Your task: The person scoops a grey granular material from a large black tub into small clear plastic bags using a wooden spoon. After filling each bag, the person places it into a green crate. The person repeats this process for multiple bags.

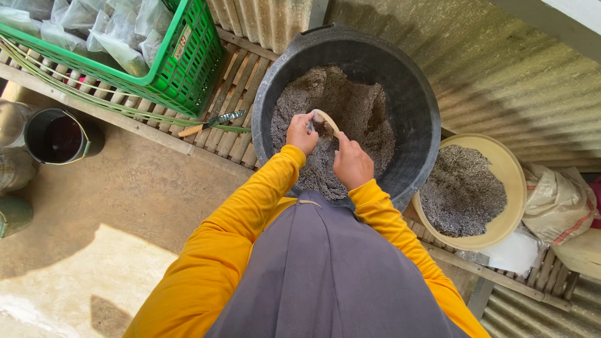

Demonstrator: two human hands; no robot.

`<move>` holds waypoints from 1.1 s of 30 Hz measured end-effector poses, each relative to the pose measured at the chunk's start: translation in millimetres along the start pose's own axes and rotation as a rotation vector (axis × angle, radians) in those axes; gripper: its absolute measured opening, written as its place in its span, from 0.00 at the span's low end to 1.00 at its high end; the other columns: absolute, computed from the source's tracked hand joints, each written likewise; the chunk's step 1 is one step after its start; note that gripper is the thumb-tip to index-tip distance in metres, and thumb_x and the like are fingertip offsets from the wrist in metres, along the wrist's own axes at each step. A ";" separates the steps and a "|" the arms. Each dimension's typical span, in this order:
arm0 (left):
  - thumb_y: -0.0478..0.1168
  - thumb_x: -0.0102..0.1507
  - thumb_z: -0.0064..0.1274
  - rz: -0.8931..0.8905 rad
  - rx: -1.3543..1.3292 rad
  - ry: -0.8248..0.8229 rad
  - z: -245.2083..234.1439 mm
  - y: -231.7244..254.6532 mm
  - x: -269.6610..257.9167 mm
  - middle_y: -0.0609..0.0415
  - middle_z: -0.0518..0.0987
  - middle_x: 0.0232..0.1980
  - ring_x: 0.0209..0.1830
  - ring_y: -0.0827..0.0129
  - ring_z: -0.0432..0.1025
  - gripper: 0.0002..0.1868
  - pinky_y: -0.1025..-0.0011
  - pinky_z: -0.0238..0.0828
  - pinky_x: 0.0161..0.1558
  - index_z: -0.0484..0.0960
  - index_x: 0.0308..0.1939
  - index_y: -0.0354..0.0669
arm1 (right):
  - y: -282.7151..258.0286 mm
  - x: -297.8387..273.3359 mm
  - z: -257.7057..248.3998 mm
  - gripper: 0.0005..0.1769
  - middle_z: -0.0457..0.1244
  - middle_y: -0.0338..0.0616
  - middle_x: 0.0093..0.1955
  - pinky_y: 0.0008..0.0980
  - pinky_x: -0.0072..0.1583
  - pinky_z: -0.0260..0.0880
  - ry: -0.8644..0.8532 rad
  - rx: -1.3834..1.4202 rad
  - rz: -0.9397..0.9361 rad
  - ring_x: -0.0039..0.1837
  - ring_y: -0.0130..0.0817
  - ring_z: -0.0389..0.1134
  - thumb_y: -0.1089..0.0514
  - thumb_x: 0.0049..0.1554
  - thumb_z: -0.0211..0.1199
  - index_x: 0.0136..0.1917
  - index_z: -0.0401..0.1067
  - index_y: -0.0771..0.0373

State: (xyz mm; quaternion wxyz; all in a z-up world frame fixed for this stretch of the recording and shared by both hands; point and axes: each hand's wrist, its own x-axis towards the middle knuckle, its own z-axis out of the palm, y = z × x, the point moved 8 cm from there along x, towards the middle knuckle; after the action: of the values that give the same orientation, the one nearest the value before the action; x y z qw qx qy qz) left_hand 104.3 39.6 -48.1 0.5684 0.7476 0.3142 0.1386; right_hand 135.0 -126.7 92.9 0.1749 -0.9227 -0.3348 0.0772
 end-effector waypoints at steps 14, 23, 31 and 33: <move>0.26 0.53 0.53 0.106 -0.007 0.032 -15.9 7.2 -17.0 0.50 0.76 0.56 0.35 0.68 0.76 0.28 0.72 0.76 0.44 0.81 0.58 0.41 | 46.7 26.4 25.4 0.17 0.72 0.50 0.45 0.35 0.48 0.72 0.165 0.498 0.216 0.45 0.36 0.74 0.50 0.60 0.68 0.56 0.76 0.63; 0.27 0.55 0.54 0.091 0.086 0.090 -42.8 -0.5 -19.0 0.49 0.80 0.52 0.38 0.65 0.78 0.22 0.71 0.77 0.47 0.84 0.53 0.40 | 34.7 55.8 78.4 0.10 0.67 0.37 0.34 0.28 0.40 0.68 0.049 0.830 0.197 0.37 0.19 0.65 0.56 0.58 0.67 0.46 0.78 0.66; 0.25 0.55 0.52 0.152 0.156 0.144 -52.2 27.3 -24.1 0.46 0.78 0.55 0.50 0.56 0.77 0.22 0.67 0.74 0.54 0.83 0.53 0.37 | 16.8 59.3 42.3 0.09 0.64 0.31 0.33 0.25 0.37 0.63 0.026 0.877 0.155 0.35 0.16 0.60 0.56 0.60 0.67 0.46 0.77 0.65; 0.24 0.54 0.53 0.241 0.225 0.169 -51.4 34.3 -26.5 0.45 0.77 0.55 0.55 0.53 0.75 0.22 0.66 0.72 0.59 0.83 0.53 0.34 | 29.3 57.2 47.8 0.12 0.64 0.33 0.33 0.27 0.39 0.64 0.012 0.824 0.168 0.36 0.18 0.61 0.53 0.60 0.67 0.47 0.78 0.65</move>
State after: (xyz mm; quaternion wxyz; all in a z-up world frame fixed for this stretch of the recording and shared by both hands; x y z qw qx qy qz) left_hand 65.8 56.8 4.2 0.4319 0.8246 0.2823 0.2319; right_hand 183.6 -97.8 36.3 0.5244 -0.8001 -0.1985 0.2132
